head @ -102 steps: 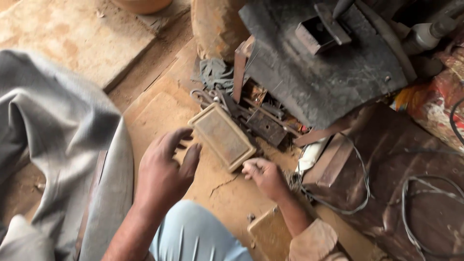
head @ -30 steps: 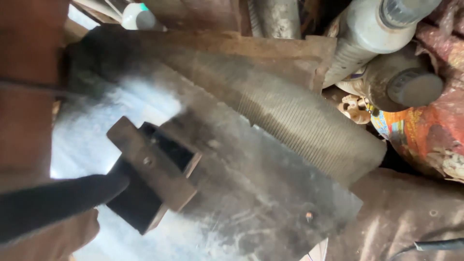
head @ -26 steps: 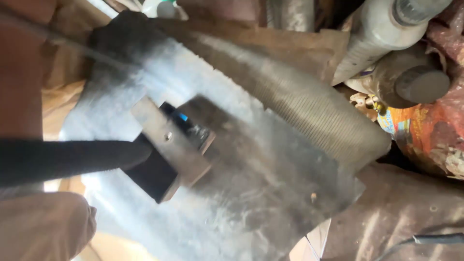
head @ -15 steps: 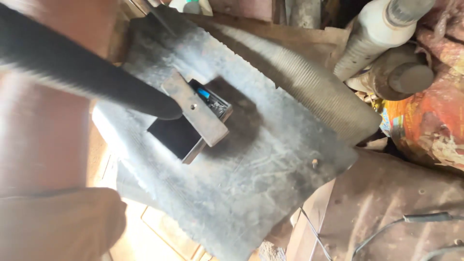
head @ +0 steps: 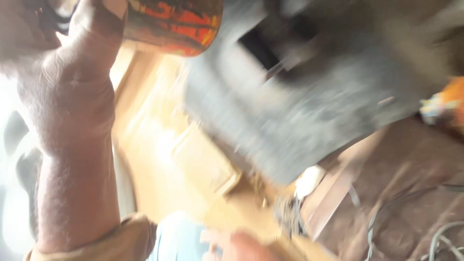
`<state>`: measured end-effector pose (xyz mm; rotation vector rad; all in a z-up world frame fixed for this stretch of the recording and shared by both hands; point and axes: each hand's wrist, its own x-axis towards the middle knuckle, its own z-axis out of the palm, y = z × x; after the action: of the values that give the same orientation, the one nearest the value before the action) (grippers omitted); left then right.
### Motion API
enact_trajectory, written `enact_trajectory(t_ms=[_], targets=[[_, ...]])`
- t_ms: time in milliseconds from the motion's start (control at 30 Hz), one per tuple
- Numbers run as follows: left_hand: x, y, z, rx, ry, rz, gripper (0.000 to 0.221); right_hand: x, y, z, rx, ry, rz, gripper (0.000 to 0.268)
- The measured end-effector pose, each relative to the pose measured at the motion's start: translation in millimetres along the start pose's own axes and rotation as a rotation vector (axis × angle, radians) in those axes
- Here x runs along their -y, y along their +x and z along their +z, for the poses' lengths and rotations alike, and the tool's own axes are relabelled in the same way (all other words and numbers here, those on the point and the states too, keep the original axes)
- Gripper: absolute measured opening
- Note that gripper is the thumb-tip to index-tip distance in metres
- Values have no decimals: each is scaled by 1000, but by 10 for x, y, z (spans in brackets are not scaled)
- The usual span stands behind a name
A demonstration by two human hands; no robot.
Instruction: Repairing a puncture in a large rubber tire tube using adhesive and a patch.
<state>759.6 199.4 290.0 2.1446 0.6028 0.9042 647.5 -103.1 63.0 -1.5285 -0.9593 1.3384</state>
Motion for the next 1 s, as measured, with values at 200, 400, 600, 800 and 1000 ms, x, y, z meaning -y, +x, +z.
enact_trajectory(t_ms=[200,400,600,800,1000], targets=[[609,-1375,-1099,-221,270,-17,58,22,437,-15,136,-200,84,49],[1636,-2678,-1486,-301,627,-101,66,-33,562,88,-217,-469,13,30],[2214,-3310,-1604,-250,570,-408,83,-13,732,67,-738,-565,-58,31],[2044,-3389,-1901,-69,450,-553,126,-578,897,-125,-796,-562,-47,54],[1837,-4259,-2368,-166,287,-637,104,-791,1181,-542,-648,-210,36,57]])
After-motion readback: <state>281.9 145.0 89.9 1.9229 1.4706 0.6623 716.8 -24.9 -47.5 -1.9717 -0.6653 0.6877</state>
